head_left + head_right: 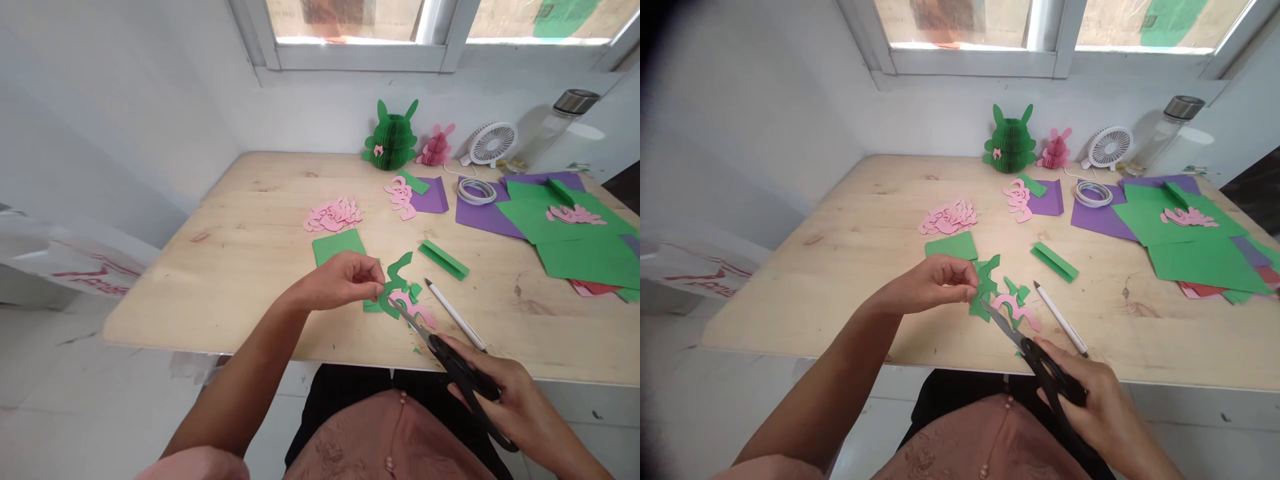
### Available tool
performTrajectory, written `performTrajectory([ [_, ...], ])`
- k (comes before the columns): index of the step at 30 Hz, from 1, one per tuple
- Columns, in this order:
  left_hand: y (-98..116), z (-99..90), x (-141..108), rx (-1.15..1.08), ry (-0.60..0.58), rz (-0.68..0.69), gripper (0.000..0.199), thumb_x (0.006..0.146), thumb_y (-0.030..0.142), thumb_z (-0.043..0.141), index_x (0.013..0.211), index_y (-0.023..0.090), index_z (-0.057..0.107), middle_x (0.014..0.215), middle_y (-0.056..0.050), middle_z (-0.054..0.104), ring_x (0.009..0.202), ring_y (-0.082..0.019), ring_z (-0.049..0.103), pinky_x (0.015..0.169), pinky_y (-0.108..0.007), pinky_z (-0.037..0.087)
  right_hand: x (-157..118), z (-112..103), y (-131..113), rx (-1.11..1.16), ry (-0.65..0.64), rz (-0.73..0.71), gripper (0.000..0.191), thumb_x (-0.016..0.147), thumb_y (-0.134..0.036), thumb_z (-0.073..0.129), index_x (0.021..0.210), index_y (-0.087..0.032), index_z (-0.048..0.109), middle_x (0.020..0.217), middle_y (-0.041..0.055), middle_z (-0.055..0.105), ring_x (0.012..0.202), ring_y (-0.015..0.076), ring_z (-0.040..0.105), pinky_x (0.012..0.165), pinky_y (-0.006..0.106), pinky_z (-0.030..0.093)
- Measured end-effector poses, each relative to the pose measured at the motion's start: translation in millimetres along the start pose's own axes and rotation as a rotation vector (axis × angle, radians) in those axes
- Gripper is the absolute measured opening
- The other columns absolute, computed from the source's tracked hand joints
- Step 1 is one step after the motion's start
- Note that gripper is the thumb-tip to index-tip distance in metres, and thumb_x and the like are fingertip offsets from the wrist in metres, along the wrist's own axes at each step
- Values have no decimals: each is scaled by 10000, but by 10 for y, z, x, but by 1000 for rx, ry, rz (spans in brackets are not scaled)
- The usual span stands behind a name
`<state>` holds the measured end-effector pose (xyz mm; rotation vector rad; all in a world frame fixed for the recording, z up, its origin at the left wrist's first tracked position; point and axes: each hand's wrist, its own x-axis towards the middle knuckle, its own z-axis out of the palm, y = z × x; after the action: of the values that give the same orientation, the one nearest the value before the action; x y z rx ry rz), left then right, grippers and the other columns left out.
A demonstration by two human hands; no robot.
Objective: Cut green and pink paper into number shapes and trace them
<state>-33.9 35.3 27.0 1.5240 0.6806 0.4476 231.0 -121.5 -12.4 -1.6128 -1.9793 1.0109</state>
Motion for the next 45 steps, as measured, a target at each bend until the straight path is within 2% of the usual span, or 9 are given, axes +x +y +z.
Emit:
performTrajectory([
  [6,-23,21,-12,-127,9,-17,143,770,265,669,716,142,619,630,-11,636,601,-95,558,612,-232,459,16,-4,53,10,25,-18,532,814,-280,668,1334,-270,554,1339,24,563,1226,254,536,1003,334,430],
  [12,-108,102,-18,-288,58,-55,237,716,328,755,724,143,608,632,-11,654,607,-118,624,624,-249,506,16,8,44,7,51,-30,520,804,-290,676,1314,-270,576,1317,29,589,1203,258,559,988,331,449],
  [20,-149,192,-52,-367,126,-41,252,709,331,770,723,145,600,605,-21,666,585,-126,635,621,-256,506,-68,9,56,-5,133,38,602,821,-340,659,1393,-258,490,1378,46,547,1253,258,519,1011,323,433],
  [24,-184,221,-52,-382,145,-43,259,698,333,778,719,145,600,599,-19,666,584,-129,637,618,-257,502,-98,39,19,0,149,31,653,823,-343,649,1433,-264,430,1442,58,483,1294,267,476,981,301,469],
  [28,-215,243,-54,-390,179,-31,280,681,351,789,699,145,600,598,-17,662,585,-133,639,616,-257,501,-78,64,-3,14,161,55,631,813,-331,657,1411,-271,465,1427,57,505,1270,283,504,957,312,494],
  [36,-200,227,-100,-376,83,-81,266,683,337,790,715,144,610,617,-23,681,605,-138,660,644,-261,519,-34,41,60,30,160,37,610,799,-320,678,1380,-260,500,1372,49,548,1235,264,536,974,310,474],
  [40,-232,238,-84,-413,93,-62,262,688,330,789,730,140,613,622,-35,691,592,-135,652,636,-260,519,-50,74,62,21,143,12,583,797,-302,684,1358,-257,529,1372,41,548,1243,260,526,946,281,498],
  [45,-273,277,-66,-454,112,-46,263,685,324,793,731,137,614,627,-43,699,581,-131,647,628,-254,517,-73,115,49,-3,154,11,557,791,-291,688,1332,-250,563,1334,35,584,1224,273,543,954,298,498],
])
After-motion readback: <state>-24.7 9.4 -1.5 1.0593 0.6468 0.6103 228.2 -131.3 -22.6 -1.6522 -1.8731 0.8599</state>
